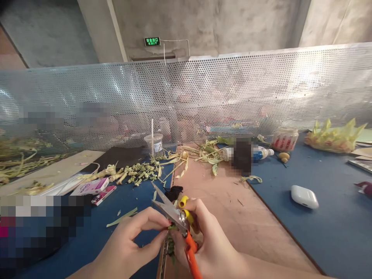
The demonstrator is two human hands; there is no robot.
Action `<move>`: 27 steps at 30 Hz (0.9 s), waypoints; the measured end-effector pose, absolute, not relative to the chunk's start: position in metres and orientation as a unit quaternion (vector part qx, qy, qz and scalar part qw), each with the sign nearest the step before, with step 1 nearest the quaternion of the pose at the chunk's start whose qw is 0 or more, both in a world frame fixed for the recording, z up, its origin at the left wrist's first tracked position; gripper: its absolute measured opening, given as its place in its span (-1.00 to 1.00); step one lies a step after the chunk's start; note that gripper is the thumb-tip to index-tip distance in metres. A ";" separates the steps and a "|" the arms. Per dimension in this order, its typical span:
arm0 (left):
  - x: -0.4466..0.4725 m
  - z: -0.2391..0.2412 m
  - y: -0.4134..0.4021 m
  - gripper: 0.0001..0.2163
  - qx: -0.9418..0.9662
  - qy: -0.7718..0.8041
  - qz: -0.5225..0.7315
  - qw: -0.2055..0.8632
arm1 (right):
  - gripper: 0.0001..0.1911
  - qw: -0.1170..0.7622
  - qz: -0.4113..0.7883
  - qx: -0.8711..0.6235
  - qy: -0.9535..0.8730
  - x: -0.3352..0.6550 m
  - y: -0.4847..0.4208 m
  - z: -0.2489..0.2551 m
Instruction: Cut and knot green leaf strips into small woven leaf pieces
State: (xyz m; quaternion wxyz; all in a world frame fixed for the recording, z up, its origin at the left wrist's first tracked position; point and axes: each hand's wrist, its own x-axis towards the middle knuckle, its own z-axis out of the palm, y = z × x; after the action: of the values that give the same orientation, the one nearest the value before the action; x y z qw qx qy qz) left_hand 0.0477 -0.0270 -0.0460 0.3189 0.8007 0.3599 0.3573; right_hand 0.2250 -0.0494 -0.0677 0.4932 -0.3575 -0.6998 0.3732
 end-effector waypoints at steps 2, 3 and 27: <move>0.049 -0.045 -0.027 -0.90 0.804 0.362 0.352 0.313 | -0.77 0.491 0.367 -0.361 -0.703 0.225 -0.050 -0.068; 0.049 -0.044 -0.027 -0.90 0.805 0.364 0.349 0.312 | -0.77 0.488 0.364 -0.363 -0.705 0.225 -0.050 -0.068; 0.047 -0.050 -0.027 -0.96 0.832 0.344 0.349 0.260 | -0.73 0.466 0.433 -0.346 -0.690 0.226 -0.053 -0.064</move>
State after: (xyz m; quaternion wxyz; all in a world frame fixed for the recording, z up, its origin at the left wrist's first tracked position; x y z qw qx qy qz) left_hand 0.0475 -0.0269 -0.0495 0.2598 0.8322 0.3442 0.3486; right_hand 0.2259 -0.0532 -0.0643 0.4658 -0.3458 -0.6900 0.4328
